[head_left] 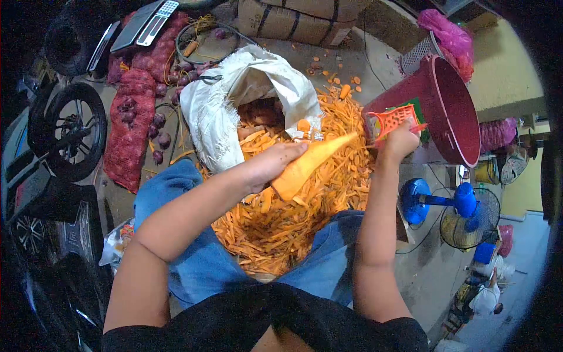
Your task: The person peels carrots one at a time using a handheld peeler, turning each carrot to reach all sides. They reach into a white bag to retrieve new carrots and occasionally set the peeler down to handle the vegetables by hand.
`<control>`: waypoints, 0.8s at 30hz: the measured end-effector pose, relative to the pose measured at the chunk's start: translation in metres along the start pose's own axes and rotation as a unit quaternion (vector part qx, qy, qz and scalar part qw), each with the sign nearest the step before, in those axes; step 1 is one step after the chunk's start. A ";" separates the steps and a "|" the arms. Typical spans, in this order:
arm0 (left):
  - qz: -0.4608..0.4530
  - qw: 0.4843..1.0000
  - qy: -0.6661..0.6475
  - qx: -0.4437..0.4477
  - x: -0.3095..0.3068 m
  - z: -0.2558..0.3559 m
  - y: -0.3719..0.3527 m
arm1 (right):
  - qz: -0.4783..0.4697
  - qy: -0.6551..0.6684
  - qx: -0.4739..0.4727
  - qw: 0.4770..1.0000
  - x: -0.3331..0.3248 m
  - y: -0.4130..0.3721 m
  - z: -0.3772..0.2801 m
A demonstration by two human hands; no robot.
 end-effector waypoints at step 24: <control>-0.057 0.993 -0.102 -0.010 0.000 0.006 0.003 | -0.027 0.158 0.139 0.977 0.007 -0.014 -0.003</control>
Point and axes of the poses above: each hand's wrist, its own y-axis towards the middle knuckle, its own x-axis out of the palm, z = x × y, the point moved 5 cm from there along y, towards the middle knuckle, and after that the axes turned 6 degrees about -x, right-handed, at the moved point
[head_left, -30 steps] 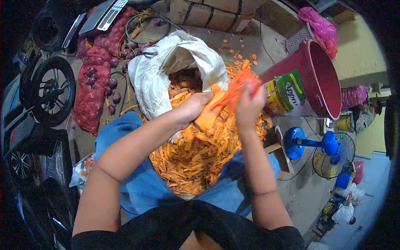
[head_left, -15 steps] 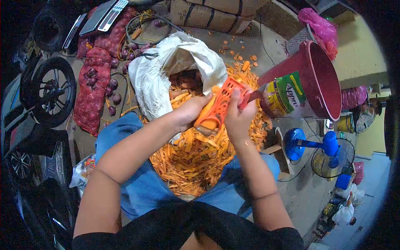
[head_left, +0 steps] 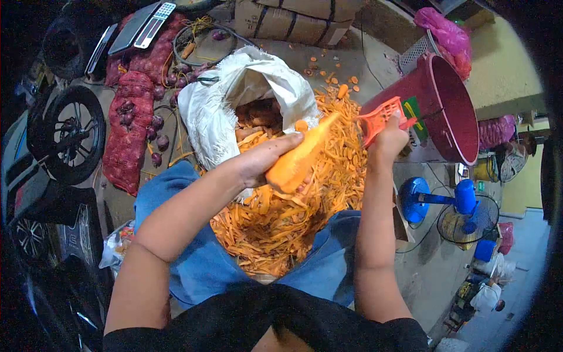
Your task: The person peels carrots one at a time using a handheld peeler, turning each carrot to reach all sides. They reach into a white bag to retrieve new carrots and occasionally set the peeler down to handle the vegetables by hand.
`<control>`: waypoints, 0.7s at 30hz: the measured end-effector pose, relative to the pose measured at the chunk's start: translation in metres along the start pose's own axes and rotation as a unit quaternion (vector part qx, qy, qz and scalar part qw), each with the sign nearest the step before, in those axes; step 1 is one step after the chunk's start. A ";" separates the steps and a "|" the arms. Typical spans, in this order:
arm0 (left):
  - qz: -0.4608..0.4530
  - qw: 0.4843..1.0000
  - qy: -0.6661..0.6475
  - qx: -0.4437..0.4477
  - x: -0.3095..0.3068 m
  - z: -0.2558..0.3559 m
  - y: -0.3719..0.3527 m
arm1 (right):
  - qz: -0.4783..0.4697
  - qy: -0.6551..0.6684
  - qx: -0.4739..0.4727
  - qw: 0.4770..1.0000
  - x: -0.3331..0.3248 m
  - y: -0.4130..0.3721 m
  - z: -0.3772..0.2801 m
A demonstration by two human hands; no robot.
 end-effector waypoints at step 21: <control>0.072 0.996 -0.048 -0.013 -0.012 -0.010 0.015 | -0.253 0.004 -0.058 0.966 0.053 -0.103 -0.049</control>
Point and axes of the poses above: each hand's wrist, its own y-axis towards the middle knuckle, its own x-axis out of the palm, z = x × y, the point moved 5 cm from there along y, towards the middle knuckle, and after that the axes turned 6 degrees about -x, right-handed, at the moved point
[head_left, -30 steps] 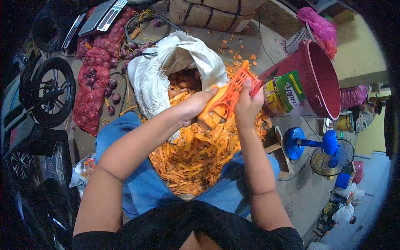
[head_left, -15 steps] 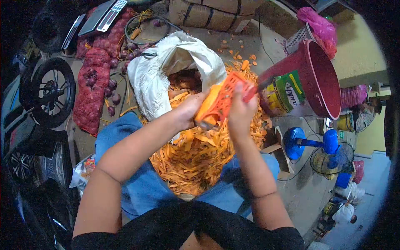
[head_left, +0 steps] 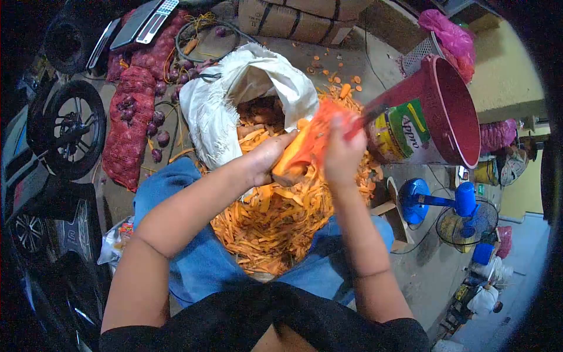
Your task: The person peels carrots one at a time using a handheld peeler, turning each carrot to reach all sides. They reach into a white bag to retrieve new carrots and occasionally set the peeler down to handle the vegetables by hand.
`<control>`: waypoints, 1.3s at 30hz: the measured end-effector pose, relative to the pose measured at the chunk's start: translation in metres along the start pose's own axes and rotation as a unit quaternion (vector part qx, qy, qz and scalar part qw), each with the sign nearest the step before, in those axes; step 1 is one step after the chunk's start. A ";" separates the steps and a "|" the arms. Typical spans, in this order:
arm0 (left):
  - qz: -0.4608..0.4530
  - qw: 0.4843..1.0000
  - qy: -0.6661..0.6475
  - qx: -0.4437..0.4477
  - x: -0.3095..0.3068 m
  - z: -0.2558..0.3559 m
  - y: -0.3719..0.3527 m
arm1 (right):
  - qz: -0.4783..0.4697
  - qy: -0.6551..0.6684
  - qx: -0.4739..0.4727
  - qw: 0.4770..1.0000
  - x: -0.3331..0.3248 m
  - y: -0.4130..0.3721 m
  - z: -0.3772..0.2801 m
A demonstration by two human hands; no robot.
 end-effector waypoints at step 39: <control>-0.051 0.981 0.182 -0.040 0.014 -0.008 -0.020 | 0.164 -0.192 -0.063 0.965 -0.078 0.058 0.039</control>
Point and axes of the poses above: each hand's wrist, its own y-axis towards the middle knuckle, its own x-axis out of the palm, z = x × y, the point moved 5 cm from there along y, towards the middle knuckle, and after that the axes turned 6 degrees about -x, right-handed, at the moved point
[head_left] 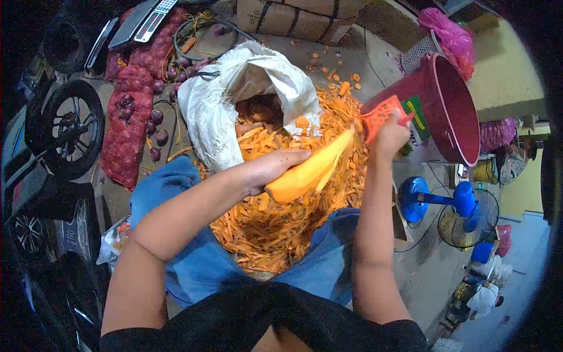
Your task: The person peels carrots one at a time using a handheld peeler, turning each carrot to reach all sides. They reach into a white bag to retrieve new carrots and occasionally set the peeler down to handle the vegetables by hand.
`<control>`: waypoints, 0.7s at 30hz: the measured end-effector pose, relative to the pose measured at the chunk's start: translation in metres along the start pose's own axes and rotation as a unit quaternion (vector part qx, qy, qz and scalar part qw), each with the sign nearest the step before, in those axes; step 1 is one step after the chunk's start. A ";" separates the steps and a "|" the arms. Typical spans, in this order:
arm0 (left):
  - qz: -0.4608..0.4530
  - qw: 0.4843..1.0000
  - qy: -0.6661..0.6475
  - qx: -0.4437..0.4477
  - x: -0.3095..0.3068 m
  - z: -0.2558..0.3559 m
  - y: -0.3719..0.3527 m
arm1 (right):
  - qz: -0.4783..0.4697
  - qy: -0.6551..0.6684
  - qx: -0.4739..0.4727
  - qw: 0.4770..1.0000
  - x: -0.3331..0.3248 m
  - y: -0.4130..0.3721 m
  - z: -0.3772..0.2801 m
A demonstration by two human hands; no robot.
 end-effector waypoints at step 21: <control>0.001 0.997 -0.015 0.074 -0.008 0.008 -0.002 | 0.043 0.128 0.096 0.986 -0.002 -0.012 -0.027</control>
Point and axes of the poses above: each hand's wrist, its own y-axis towards the middle knuckle, its own x-axis out of the palm, z = x × y, the point moved 5 cm from there along y, towards the middle knuckle, and after that the axes turned 6 degrees about -x, right-handed, at the moved point
